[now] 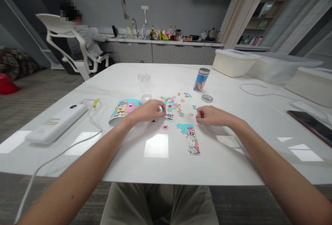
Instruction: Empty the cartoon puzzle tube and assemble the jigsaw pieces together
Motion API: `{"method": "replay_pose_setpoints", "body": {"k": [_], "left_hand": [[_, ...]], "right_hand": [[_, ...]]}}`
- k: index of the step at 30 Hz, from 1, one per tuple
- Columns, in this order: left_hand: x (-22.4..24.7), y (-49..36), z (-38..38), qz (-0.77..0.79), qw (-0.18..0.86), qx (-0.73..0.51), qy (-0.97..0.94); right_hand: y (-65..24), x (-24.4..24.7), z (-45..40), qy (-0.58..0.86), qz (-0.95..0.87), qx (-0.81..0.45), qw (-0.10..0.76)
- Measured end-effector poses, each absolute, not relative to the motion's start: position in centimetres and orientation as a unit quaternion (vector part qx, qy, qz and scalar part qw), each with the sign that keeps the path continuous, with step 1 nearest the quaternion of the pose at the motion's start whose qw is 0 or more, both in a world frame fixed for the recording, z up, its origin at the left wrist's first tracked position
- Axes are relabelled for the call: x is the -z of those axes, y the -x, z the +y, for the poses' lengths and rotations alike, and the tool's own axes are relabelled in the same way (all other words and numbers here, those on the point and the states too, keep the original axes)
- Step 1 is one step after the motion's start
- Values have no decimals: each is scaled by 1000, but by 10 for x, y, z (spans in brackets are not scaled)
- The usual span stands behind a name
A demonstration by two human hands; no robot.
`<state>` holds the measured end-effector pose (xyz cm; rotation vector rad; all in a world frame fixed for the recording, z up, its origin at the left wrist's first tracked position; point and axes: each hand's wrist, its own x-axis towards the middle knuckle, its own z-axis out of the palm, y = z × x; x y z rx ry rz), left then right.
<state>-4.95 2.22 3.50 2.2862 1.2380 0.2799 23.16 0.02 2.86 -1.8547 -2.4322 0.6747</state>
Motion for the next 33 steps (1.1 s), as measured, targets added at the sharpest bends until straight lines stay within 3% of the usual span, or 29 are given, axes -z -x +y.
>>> {"method": "replay_pose_setpoints", "body": {"k": [7, 14, 17, 20, 23, 28, 33], "left_hand": [[-57, 43, 14, 509, 355, -114, -776], [-61, 14, -14, 438, 349, -105, -822], [-44, 15, -15, 375, 251, -100, -887], [-30, 30, -6, 319, 34, -9, -947], [-27, 50, 6, 336, -73, 60, -937], [-35, 71, 20, 399, -129, 88, -903], [-35, 78, 23, 412, -141, 92, -895]], "right_hand": [[-220, -31, -4, 548, -800, -230, 79], [-197, -33, -16, 385, -786, -445, 192], [-196, -28, -14, 383, -773, -461, 210], [-200, -22, -6, 419, -754, -443, 242], [-205, -18, 3, 490, -737, -376, 275], [-210, -12, 8, 562, -736, -253, 280], [-212, -3, 9, 548, -757, -221, 279]]}}
